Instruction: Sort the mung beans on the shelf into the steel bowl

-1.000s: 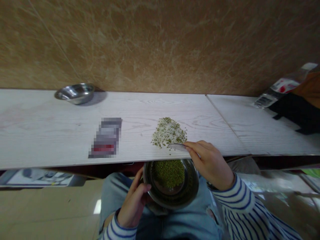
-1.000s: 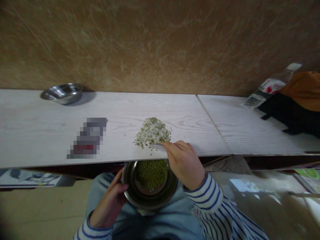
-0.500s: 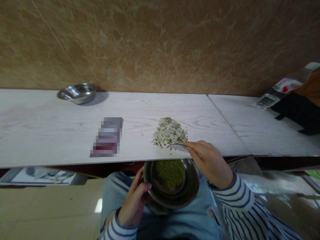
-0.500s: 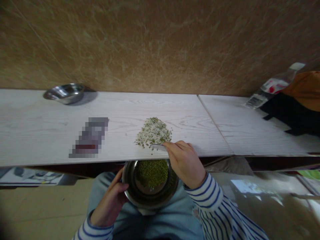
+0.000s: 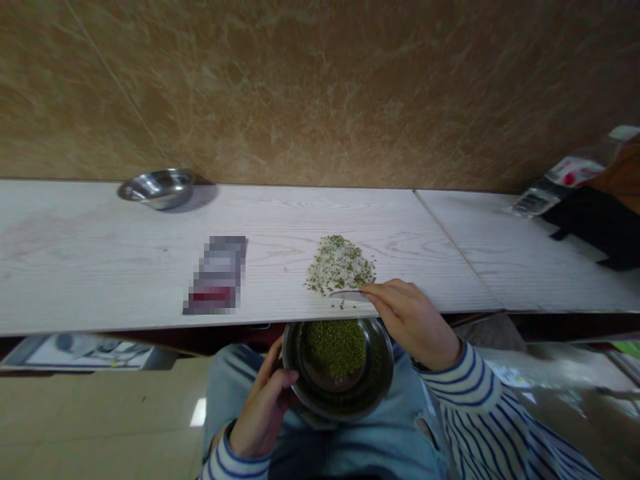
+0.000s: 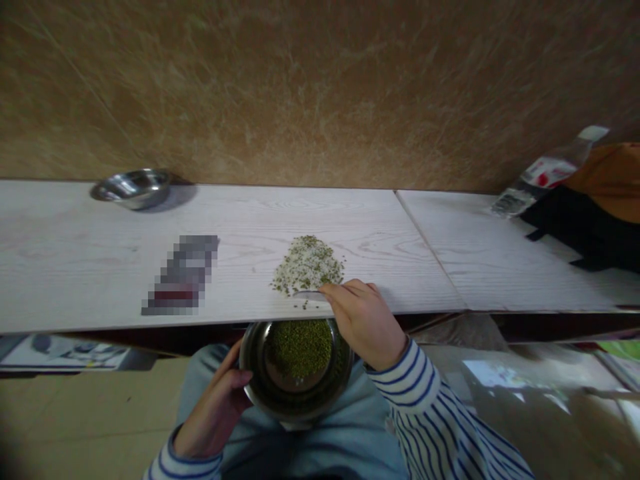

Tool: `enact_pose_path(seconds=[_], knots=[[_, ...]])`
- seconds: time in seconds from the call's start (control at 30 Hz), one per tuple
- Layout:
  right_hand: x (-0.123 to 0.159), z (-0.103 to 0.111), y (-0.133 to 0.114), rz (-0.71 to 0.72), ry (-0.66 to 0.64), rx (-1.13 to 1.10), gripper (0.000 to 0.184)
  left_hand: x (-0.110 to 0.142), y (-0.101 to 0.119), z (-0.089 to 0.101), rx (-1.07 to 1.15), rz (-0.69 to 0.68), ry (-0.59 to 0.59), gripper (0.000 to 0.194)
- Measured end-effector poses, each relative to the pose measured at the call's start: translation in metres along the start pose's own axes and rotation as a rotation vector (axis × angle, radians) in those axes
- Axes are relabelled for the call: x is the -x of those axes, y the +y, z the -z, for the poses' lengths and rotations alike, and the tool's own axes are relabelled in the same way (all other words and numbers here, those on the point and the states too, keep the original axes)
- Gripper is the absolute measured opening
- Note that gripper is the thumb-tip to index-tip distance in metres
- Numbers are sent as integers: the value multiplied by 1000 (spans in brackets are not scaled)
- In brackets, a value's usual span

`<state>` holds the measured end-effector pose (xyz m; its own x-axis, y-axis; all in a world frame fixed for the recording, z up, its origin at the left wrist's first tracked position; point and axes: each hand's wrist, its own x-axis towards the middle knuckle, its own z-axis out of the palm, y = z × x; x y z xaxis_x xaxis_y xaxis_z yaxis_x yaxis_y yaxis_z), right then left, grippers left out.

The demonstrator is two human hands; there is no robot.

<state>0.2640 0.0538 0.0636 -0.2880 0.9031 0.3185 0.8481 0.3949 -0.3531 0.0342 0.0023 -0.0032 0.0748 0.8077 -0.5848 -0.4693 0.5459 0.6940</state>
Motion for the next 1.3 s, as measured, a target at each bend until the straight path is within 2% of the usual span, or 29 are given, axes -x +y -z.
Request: enact_pose_path(seconds=[0.27,0.63,0.73,0.83,1.03,1.2,1.3], knots=[[5,-1,-1,-11,27,11,23,2,2,-7,37,-1,-6,63],[26,4,-29,109,-18,27,27,-2,-7,-16,60,32,-58,65],[34,9,-24,79,-6,36,25,0,-9,-10,58,26,-56,65],[38,11,-14,16,78,70,23,1,-11,-4,40,26,-26,65],[28,9,-3,2,100,115,23,2,-14,-1,47,-5,38,64],[19,17,15,-61,226,231,24,1,-15,-2,-23,30,-20,66],[18,19,23,-76,222,254,23,0,-20,-4,-4,40,-13,64]])
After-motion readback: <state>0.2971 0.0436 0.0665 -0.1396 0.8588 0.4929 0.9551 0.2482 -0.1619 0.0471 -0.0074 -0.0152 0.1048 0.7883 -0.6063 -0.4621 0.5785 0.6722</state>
